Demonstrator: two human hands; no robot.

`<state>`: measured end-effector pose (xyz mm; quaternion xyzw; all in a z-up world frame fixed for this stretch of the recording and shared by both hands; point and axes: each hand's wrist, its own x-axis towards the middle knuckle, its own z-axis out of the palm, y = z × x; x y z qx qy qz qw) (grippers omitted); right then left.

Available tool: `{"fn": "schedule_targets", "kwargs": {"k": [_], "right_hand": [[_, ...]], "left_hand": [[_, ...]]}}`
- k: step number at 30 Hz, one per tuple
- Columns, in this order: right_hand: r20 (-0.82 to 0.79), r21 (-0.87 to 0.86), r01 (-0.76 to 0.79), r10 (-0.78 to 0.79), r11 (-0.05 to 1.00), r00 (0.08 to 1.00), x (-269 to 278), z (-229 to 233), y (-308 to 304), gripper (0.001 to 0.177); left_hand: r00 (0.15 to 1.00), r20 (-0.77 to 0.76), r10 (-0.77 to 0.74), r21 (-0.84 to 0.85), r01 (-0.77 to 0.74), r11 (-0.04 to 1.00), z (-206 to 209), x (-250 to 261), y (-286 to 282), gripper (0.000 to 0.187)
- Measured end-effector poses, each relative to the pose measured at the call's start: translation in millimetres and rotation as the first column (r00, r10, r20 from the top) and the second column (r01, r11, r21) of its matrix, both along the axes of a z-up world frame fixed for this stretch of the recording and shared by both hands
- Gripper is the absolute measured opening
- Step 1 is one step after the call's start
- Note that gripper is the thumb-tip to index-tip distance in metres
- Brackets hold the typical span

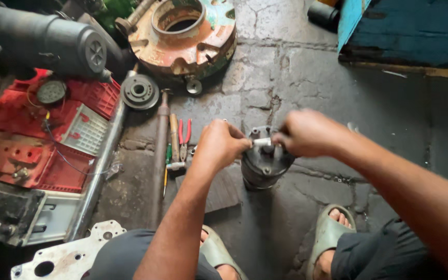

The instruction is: The person uses a wrench to tighten bolts on a cylindrical mechanical part. They rotate the part and adjust the bolts multiple times while sitting on the floor.

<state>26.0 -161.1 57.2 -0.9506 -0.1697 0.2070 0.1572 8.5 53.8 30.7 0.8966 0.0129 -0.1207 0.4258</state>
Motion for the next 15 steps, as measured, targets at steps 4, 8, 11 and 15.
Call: {"fn": "schedule_targets", "kwargs": {"k": [4,8,11,15], "right_hand": [[0.196,-0.003,-0.124,0.122,0.992,0.973,20,8,-1,0.023],[-0.133,0.092,0.028,-0.016,0.995,0.991,8,17,-5,0.027],[-0.590,0.237,0.346,-0.149,0.908,0.794,-12,21,-1,0.031],[-0.719,0.168,0.417,-0.179,0.893,0.672,-20,26,7,0.030]], "left_hand": [[0.999,0.050,0.018,-0.027,-0.017,1.000,2,1,-3,0.028],[0.997,0.063,0.033,0.024,-0.034,0.999,7,0,-5,0.028],[0.999,-0.015,0.049,0.007,-0.049,0.999,8,0,-3,0.028],[0.998,-0.057,0.025,-0.038,-0.027,0.999,7,2,0,0.028]]}}
